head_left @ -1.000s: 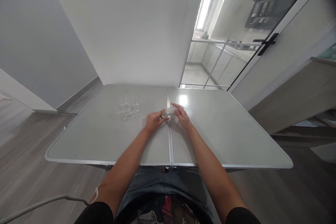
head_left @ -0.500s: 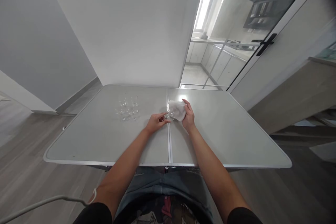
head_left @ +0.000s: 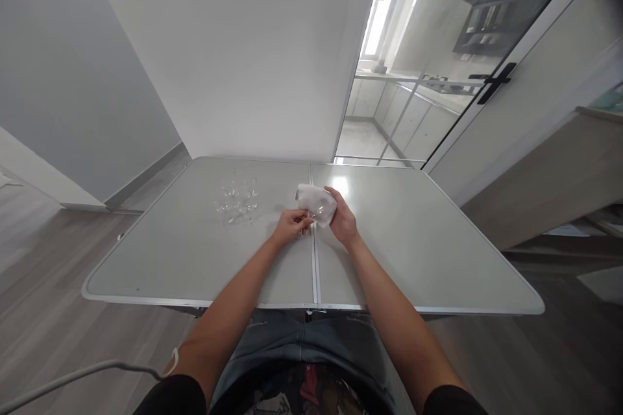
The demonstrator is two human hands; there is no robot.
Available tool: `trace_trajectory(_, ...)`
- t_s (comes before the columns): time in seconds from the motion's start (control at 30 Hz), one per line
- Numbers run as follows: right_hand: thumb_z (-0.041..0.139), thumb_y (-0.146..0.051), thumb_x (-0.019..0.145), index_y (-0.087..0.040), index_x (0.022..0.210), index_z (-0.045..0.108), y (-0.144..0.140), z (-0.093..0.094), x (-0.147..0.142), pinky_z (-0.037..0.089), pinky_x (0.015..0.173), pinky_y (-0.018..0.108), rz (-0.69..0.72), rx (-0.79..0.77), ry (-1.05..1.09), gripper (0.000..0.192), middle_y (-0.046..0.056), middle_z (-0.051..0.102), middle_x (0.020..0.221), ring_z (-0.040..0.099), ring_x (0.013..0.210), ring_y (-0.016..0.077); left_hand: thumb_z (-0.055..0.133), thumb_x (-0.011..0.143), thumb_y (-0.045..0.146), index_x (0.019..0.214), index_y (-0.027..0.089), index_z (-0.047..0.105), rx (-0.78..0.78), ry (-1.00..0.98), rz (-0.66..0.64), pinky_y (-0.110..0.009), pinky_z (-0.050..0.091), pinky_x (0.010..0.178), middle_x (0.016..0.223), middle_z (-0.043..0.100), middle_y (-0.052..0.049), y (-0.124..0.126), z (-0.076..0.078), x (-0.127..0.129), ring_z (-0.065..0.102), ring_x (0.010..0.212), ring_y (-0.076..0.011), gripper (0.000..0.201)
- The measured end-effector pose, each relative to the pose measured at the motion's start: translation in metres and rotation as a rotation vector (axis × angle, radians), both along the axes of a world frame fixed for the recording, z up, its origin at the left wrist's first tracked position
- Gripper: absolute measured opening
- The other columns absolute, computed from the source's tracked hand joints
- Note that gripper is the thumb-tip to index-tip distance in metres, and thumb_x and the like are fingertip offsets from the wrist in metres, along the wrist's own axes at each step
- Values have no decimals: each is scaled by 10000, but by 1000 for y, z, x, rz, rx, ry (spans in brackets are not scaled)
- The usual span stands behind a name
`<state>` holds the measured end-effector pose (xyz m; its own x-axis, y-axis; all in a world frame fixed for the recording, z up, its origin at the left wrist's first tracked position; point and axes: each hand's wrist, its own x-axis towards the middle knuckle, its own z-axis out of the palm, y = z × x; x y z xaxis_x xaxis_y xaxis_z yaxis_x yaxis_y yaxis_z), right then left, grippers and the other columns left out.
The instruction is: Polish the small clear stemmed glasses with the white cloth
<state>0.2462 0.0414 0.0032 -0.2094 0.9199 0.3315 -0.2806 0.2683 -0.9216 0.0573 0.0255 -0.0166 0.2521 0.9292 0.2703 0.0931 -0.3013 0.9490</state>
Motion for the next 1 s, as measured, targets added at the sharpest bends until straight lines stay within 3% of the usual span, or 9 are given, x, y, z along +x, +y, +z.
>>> trace_trajectory(0.13, 323, -579, 1013, -283, 1484, 420, -3, 0, -1, 479, 1047, 447, -43, 126, -81, 565, 81, 519, 1479, 547, 1292, 271, 697, 812, 598, 690, 141, 628, -39, -119, 120, -227, 428, 467, 608, 624, -12, 5, -1, -2, 528, 454, -88, 478)
trace_trajectory(0.27, 443, -510, 1003, -276, 1511, 409, -5, -6, -3, 299, 1219, 477, -85, 385, -404, 561, 73, 441, 1557, 381, 1456, 276, 672, 837, 593, 725, 142, 645, -68, -146, 149, -217, 418, 443, 592, 609, -9, 7, -2, -2, 521, 439, -84, 465)
trace_trajectory(0.33, 474, -490, 995, -295, 1511, 424, -5, -7, -4, 280, 1227, 501, -105, 500, -560, 554, 72, 443, 1556, 361, 1465, 288, 665, 839, 596, 732, 143, 649, -82, -123, 176, -214, 418, 438, 576, 595, -4, 7, -2, -2, 513, 436, -83, 466)
trace_trajectory(0.47, 521, -420, 976, -316, 1436, 536, -2, -6, -5, 291, 1192, 577, -103, 687, -760, 472, 81, 574, 1427, 450, 1371, 329, 617, 869, 588, 743, 142, 664, -43, 31, 207, -223, 417, 450, 541, 575, 4, 7, -3, -4, 513, 434, -94, 466)
trace_trajectory(0.57, 548, -379, 957, -297, 1375, 596, 0, -6, -3, 254, 1188, 618, -140, 753, -789, 428, 96, 645, 1315, 508, 1298, 344, 653, 860, 504, 790, 163, 701, 158, 318, 260, -241, 421, 525, 562, 611, 5, 7, -6, -6, 538, 490, -111, 352)
trace_trajectory(0.73, 554, -362, 948, -271, 1259, 658, 3, -9, 0, 362, 1107, 572, -174, 710, -716, 340, 85, 709, 1114, 614, 1084, 304, 668, 870, 430, 769, 190, 696, 434, 653, 226, -252, 387, 592, 656, 678, -14, 2, -9, -8, 585, 590, -132, 262)
trace_trajectory(0.87, 546, -417, 951, -269, 1169, 688, 2, -9, 2, 446, 1004, 504, -180, 541, -593, 299, 68, 721, 1065, 637, 1002, 280, 682, 867, 498, 809, 196, 707, 492, 644, 148, -247, 383, 601, 690, 694, -6, -1, -9, -8, 587, 596, -124, 309)
trace_trajectory(1.0, 488, -517, 968, -246, 1089, 708, 0, -5, 1, 496, 895, 408, -123, 275, -369, 369, 52, 713, 1041, 646, 955, 244, 723, 817, 557, 835, 203, 735, 438, 582, 159, -242, 399, 605, 658, 678, 0, -1, -10, -9, 579, 592, -122, 354)
